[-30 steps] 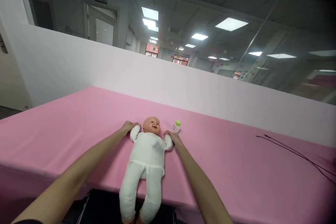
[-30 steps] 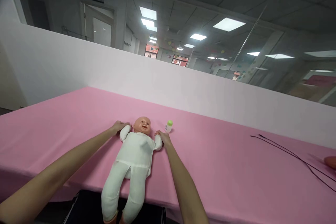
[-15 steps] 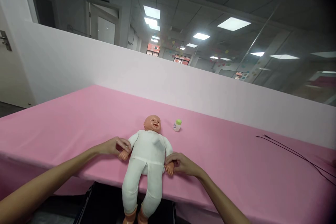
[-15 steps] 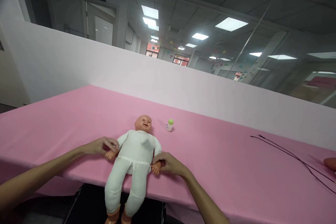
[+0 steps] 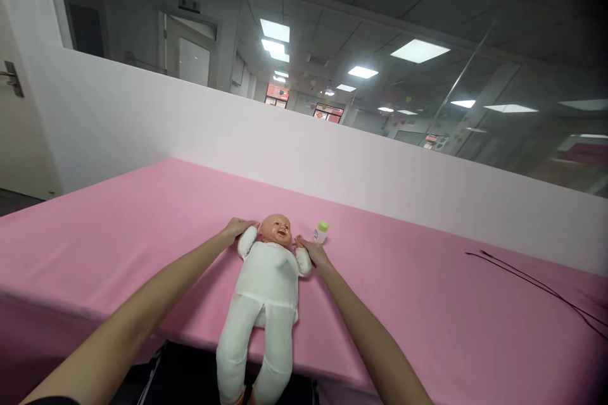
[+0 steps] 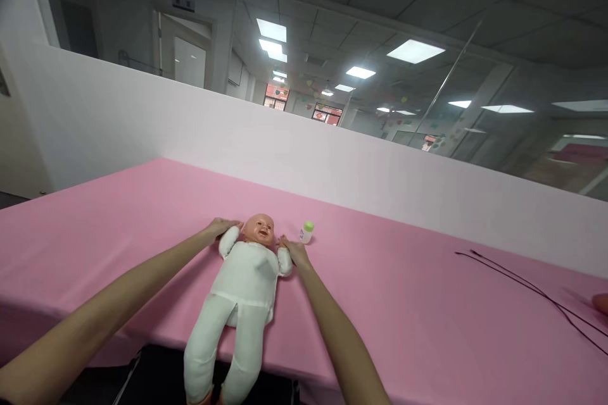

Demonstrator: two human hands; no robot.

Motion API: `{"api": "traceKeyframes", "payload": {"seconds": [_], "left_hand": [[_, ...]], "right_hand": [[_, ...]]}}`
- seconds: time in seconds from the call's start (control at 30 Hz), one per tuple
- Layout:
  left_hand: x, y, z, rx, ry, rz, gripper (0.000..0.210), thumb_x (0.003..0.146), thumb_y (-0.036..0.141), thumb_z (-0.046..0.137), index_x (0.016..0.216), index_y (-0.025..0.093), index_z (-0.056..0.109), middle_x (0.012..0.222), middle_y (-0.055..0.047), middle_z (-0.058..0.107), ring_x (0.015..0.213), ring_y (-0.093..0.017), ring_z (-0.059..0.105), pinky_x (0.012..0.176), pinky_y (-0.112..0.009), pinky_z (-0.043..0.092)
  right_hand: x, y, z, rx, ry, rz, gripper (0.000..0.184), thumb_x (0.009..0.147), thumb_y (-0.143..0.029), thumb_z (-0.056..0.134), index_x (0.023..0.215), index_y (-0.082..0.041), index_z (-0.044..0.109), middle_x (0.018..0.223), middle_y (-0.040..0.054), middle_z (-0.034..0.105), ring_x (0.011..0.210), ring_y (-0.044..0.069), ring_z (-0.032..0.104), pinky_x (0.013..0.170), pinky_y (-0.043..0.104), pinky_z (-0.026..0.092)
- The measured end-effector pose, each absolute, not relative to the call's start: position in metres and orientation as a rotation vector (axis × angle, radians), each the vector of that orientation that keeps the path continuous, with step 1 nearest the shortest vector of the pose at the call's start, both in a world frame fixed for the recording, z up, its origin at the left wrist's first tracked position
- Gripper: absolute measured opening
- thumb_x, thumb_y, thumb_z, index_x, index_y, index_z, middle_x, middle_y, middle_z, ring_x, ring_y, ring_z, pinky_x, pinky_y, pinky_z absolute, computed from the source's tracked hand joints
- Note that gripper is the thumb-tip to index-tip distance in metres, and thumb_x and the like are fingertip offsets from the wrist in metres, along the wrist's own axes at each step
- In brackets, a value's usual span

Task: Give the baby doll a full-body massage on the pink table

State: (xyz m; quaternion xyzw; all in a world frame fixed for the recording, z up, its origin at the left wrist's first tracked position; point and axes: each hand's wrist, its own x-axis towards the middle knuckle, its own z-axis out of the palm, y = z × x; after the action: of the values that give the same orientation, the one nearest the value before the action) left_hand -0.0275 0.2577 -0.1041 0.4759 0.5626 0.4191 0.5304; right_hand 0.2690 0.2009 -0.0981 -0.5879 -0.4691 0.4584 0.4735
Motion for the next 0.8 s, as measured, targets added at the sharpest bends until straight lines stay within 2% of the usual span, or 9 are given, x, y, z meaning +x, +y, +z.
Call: {"api": "traceKeyframes", "payload": {"seconds": [0.1, 0.23, 0.33, 0.43, 0.5, 0.6, 0.7, 0.8], "left_hand": [[-0.019, 0.267, -0.117, 1.065, 1.471, 0.917, 0.033, 0.061, 0.039, 0.092, 0.066, 0.016, 0.067, 0.065, -0.012, 0.072, 0.071, -0.030, 0.071, 0.058, -0.035, 0.051], [-0.032, 0.262, -0.115, 1.065, 1.410, 0.922, 0.041, 0.062, 0.049, 0.091, 0.079, 0.016, 0.073, 0.076, -0.011, 0.077, 0.076, -0.028, 0.072, 0.063, -0.033, 0.053], [-0.060, 0.252, -0.109, 1.110, 1.198, 1.064, 0.058, 0.061, 0.060, 0.090, 0.097, 0.017, 0.076, 0.091, -0.010, 0.079, 0.081, -0.023, 0.073, 0.069, -0.030, 0.054], [-0.101, 0.240, -0.111, 1.157, 1.100, 1.170, 0.070, 0.058, 0.065, 0.089, 0.107, 0.016, 0.075, 0.096, -0.010, 0.079, 0.082, -0.022, 0.072, 0.072, -0.031, 0.054], [-0.127, 0.232, -0.118, 1.213, 1.205, 1.170, 0.067, 0.061, 0.065, 0.087, 0.104, 0.015, 0.075, 0.090, -0.009, 0.078, 0.079, -0.022, 0.071, 0.072, -0.031, 0.053], [-0.153, 0.221, -0.130, 1.367, 1.476, 1.113, 0.053, 0.069, 0.061, 0.080, 0.095, 0.015, 0.074, 0.082, -0.008, 0.076, 0.074, -0.022, 0.069, 0.069, -0.031, 0.051], [-0.159, 0.212, -0.136, 1.550, 1.708, 0.966, 0.039, 0.078, 0.055, 0.069, 0.091, 0.018, 0.072, 0.090, -0.009, 0.078, 0.081, -0.027, 0.071, 0.069, -0.031, 0.049], [-0.156, 0.205, -0.135, 1.676, 1.965, 0.769, 0.036, 0.084, 0.053, 0.060, 0.092, 0.020, 0.072, 0.103, -0.012, 0.078, 0.093, -0.033, 0.070, 0.072, -0.035, 0.047]], "right_hand": [[0.265, 0.212, -0.116, -1.480, -1.079, 1.127, 0.025, 0.081, -0.036, 0.075, 0.068, -0.016, 0.076, 0.074, 0.0105, 0.078, 0.069, 0.021, 0.070, 0.065, 0.031, 0.055], [0.276, 0.206, -0.117, -1.419, -1.081, 1.154, 0.027, 0.080, -0.041, 0.077, 0.079, -0.015, 0.080, 0.082, 0.0088, 0.079, 0.067, 0.017, 0.067, 0.060, 0.027, 0.053], [0.302, 0.190, -0.105, -1.342, -1.118, 1.144, 0.039, 0.074, -0.050, 0.082, 0.090, -0.015, 0.080, 0.069, 0.0025, 0.071, 0.052, 0.011, 0.051, 0.046, 0.023, 0.040], [0.338, 0.168, -0.095, -1.396, -1.099, 1.043, 0.041, 0.067, -0.054, 0.086, 0.076, -0.015, 0.075, 0.054, -0.0032, 0.056, 0.047, 0.009, 0.040, 0.044, 0.024, 0.031], [0.360, 0.154, -0.094, -1.497, -1.083, 0.978, 0.041, 0.064, -0.055, 0.086, 0.066, -0.017, 0.069, 0.052, -0.0032, 0.053, 0.048, 0.010, 0.041, 0.046, 0.025, 0.033], [0.380, 0.138, -0.105, -1.624, -1.130, 0.915, 0.038, 0.064, -0.055, 0.081, 0.065, -0.019, 0.069, 0.052, -0.0016, 0.055, 0.048, 0.013, 0.045, 0.048, 0.029, 0.037], [0.383, 0.132, -0.119, -1.680, -1.204, 0.818, 0.033, 0.066, -0.053, 0.073, 0.067, -0.020, 0.070, 0.053, 0.0006, 0.058, 0.049, 0.016, 0.050, 0.052, 0.032, 0.041], [0.380, 0.131, -0.129, -1.733, -1.301, 0.622, 0.028, 0.071, -0.049, 0.067, 0.071, -0.021, 0.072, 0.070, 0.0069, 0.072, 0.065, 0.023, 0.064, 0.063, 0.034, 0.049]]}}
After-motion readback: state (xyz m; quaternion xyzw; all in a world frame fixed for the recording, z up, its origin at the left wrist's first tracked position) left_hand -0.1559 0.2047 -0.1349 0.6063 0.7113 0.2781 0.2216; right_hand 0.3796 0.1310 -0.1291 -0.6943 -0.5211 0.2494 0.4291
